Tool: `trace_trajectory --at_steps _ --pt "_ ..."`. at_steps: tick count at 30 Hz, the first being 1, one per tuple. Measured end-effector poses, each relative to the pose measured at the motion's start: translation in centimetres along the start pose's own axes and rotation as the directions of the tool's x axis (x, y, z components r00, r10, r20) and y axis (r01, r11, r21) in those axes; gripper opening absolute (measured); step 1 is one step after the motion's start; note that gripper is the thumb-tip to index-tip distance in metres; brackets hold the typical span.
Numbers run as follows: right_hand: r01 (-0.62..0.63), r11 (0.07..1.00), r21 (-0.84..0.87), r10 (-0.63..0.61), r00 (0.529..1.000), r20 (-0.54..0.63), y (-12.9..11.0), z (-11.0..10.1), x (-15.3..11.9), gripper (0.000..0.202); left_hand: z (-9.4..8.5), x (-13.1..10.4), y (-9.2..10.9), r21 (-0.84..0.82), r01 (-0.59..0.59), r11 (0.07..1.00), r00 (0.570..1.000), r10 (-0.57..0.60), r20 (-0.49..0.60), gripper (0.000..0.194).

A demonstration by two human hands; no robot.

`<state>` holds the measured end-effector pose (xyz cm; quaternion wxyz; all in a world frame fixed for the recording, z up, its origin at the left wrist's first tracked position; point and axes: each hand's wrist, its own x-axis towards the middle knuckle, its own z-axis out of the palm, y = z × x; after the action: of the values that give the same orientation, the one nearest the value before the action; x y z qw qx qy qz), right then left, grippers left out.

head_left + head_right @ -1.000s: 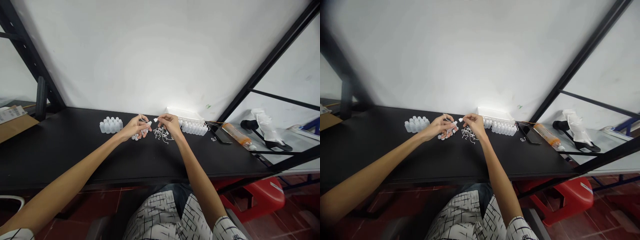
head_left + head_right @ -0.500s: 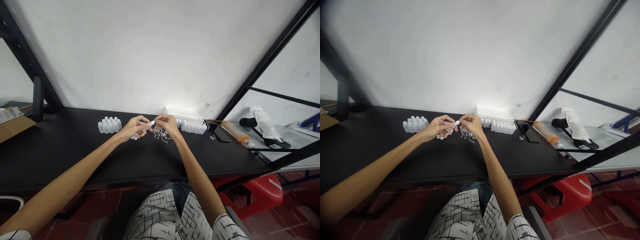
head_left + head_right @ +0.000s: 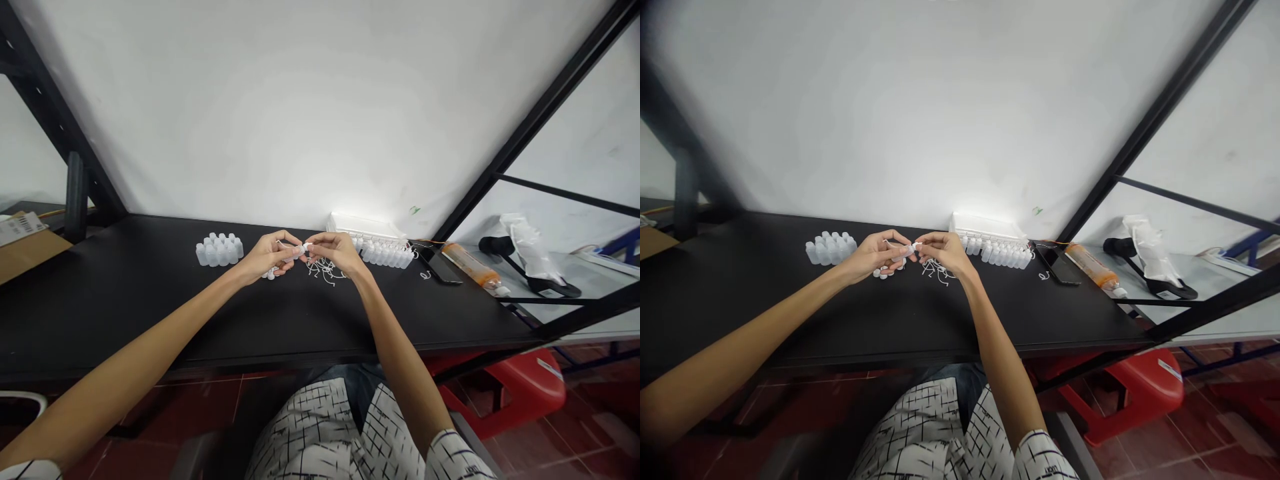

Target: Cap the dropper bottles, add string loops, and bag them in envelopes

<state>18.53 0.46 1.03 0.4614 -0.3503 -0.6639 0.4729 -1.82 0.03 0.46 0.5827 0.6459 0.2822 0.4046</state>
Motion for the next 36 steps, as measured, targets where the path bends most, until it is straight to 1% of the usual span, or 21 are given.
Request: trace_trajectory --at_steps 4,8,11,13,18,20,23,24,26,28,29,32,34,36 --pt "0.025 0.999 0.036 -0.025 1.0 0.009 0.1 0.0 0.0 0.032 -0.1 0.0 0.0 -0.019 0.001 1.0 1.0 -0.001 -0.004 0.032" --pt "0.008 0.999 0.048 -0.009 1.0 0.021 0.0 0.0 -0.1 0.032 -0.2 0.1 -0.2 -0.039 0.002 0.999 1.0 -0.002 -0.009 0.028" --pt "0.027 0.999 -0.034 -0.026 1.0 0.017 0.2 0.1 0.0 0.032 -0.2 0.1 -0.1 -0.022 -0.005 1.0 1.0 0.005 -0.004 0.03" --pt "0.034 0.994 -0.104 -0.034 0.999 0.007 0.5 0.3 0.1 0.035 -0.1 0.0 -0.1 -0.003 -0.011 1.0 1.0 0.012 0.015 0.03" --pt "0.016 0.967 -0.256 -0.02 1.0 -0.014 1.2 0.9 0.3 0.055 0.1 -0.1 -0.2 0.039 -0.01 0.999 0.999 0.008 0.054 0.025" --pt "0.008 0.958 -0.287 -0.019 0.999 -0.036 1.1 0.8 0.3 0.06 0.1 0.0 -0.3 0.044 -0.014 0.999 0.998 0.012 0.059 0.025" --pt "-0.009 0.979 -0.205 -0.007 0.997 -0.074 0.5 0.3 0.1 0.055 0.0 0.1 -0.4 0.05 -0.02 0.999 0.998 0.017 0.06 0.024" --pt "-0.004 0.986 -0.165 -0.006 0.998 -0.061 0.2 0.0 0.0 0.05 0.0 0.1 -0.4 0.05 -0.019 0.999 0.998 0.017 0.057 0.024" --pt "0.009 0.992 -0.125 -0.008 1.0 0.013 -0.5 -0.3 -0.2 0.041 0.0 0.1 -0.2 0.048 -0.017 0.999 0.999 0.014 0.047 0.025" --pt "0.016 0.991 -0.132 -0.006 0.997 0.079 -0.8 -0.4 -0.4 0.039 0.0 0.0 -0.1 0.048 -0.016 0.999 0.999 0.014 0.044 0.026" --pt "0.015 0.989 -0.144 -0.001 0.996 0.091 -0.9 -0.3 -0.5 0.038 0.0 0.0 0.0 0.049 -0.016 0.999 0.999 0.014 0.043 0.027" --pt "0.002 0.979 -0.202 0.01 0.998 0.057 -0.6 0.0 -0.4 0.034 0.2 -0.1 0.0 0.044 -0.015 0.999 0.999 0.013 0.042 0.027" --pt "-0.007 0.967 -0.255 0.018 0.999 0.041 -0.3 0.1 -0.2 0.038 0.3 0.0 -0.1 0.028 -0.011 1.0 0.999 0.01 0.043 0.026" --pt "-0.006 0.958 -0.288 0.021 0.999 0.049 -0.3 0.1 -0.2 0.043 0.3 0.1 -0.2 0.008 -0.01 1.0 0.999 0.01 0.038 0.025"
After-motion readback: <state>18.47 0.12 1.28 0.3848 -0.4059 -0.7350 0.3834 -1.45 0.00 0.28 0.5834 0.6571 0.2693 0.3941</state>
